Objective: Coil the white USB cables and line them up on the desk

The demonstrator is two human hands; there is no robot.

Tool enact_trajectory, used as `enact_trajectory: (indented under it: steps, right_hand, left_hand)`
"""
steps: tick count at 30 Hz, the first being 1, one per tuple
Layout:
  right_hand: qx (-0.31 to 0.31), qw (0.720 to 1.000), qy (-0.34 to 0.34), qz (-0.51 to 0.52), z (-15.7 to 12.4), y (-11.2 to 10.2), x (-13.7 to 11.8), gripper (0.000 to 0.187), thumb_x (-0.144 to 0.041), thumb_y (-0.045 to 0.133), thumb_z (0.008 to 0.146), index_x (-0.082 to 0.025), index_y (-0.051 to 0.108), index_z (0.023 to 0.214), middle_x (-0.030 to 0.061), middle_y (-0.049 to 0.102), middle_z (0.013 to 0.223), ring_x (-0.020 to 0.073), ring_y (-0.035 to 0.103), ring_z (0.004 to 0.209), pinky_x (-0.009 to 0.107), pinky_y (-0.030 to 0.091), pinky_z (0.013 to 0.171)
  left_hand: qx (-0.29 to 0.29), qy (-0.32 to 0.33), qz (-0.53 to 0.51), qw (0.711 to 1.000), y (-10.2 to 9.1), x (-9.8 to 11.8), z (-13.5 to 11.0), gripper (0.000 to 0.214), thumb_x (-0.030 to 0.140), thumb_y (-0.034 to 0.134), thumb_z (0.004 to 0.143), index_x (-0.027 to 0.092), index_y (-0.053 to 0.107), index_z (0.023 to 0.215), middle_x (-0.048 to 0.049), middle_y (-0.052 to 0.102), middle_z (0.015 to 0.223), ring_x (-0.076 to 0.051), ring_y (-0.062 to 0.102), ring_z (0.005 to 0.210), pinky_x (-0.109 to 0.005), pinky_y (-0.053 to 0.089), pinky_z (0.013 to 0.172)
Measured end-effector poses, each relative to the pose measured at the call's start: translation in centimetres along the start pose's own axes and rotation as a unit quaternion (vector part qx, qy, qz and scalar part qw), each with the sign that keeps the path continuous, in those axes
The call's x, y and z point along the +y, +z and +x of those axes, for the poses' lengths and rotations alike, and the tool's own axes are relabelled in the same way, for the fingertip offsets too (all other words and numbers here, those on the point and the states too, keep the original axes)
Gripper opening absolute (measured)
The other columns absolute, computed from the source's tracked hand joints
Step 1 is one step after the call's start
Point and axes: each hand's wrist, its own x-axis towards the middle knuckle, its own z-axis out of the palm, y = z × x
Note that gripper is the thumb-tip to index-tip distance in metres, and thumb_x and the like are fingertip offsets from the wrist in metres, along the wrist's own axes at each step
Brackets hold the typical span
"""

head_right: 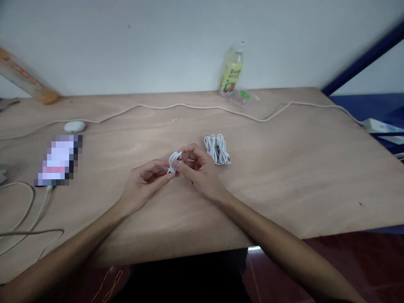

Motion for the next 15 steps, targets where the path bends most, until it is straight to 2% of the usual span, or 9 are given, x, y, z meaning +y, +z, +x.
enact_trajectory:
  steps: [3, 6, 10, 15]
  right_hand:
    - [0.009, 1.0, 0.005, 0.003, 0.15, -0.21, 0.24, 0.035, -0.046, 0.091, 0.088, -0.027, 0.064, 0.101, -0.0094, 0.056, 0.077, 0.0039, 0.035, 0.043, 0.021, 0.03, 0.035]
    - [0.014, 1.0, 0.007, 0.004, 0.25, -0.3, 0.42, 0.041, -0.055, 0.09, 0.087, -0.027, 0.064, 0.101, -0.0093, 0.058, 0.076, 0.004, 0.036, 0.042, 0.022, 0.03, 0.034]
    - [0.028, 0.999, 0.018, -0.004, 0.33, -0.3, 0.44, 0.046, -0.061, 0.089, 0.086, -0.026, 0.062, 0.099, -0.0094, 0.058, 0.075, 0.0037, 0.036, 0.041, 0.022, 0.029, 0.036]
    - [0.006, 0.999, 0.041, -0.036, 0.38, -0.37, 0.05, 0.045, -0.062, 0.085, 0.09, -0.026, 0.064, 0.107, -0.0085, 0.06, 0.074, 0.0052, 0.041, 0.042, 0.022, 0.027, 0.037]
  left_hand:
    - [0.01, -0.009, -0.001, 1.0, -0.01, 0.12, 0.05, 0.023, 0.034, 0.087, 0.09, 0.018, 0.081, 0.106, -0.009, 0.087, 0.11, -0.023, 0.082, 0.101, -0.038, 0.064, 0.099]
    - [0.013, -0.011, 0.008, 1.0, 0.06, 0.24, 0.11, 0.023, 0.033, 0.089, 0.088, 0.018, 0.081, 0.103, -0.0065, 0.086, 0.1, -0.02, 0.079, 0.091, -0.034, 0.064, 0.089]
    - [0.009, -0.006, 0.037, 0.999, 0.05, 0.6, 0.15, 0.021, 0.037, 0.082, 0.094, 0.019, 0.082, 0.105, -0.0006, 0.075, 0.077, -0.015, 0.066, 0.068, -0.028, 0.057, 0.068]
    - [0.002, 0.013, 0.066, 0.998, -0.03, 0.99, 0.07, 0.024, 0.042, 0.074, 0.1, 0.02, 0.081, 0.107, 0.0032, 0.062, 0.069, -0.013, 0.054, 0.059, -0.026, 0.047, 0.058]
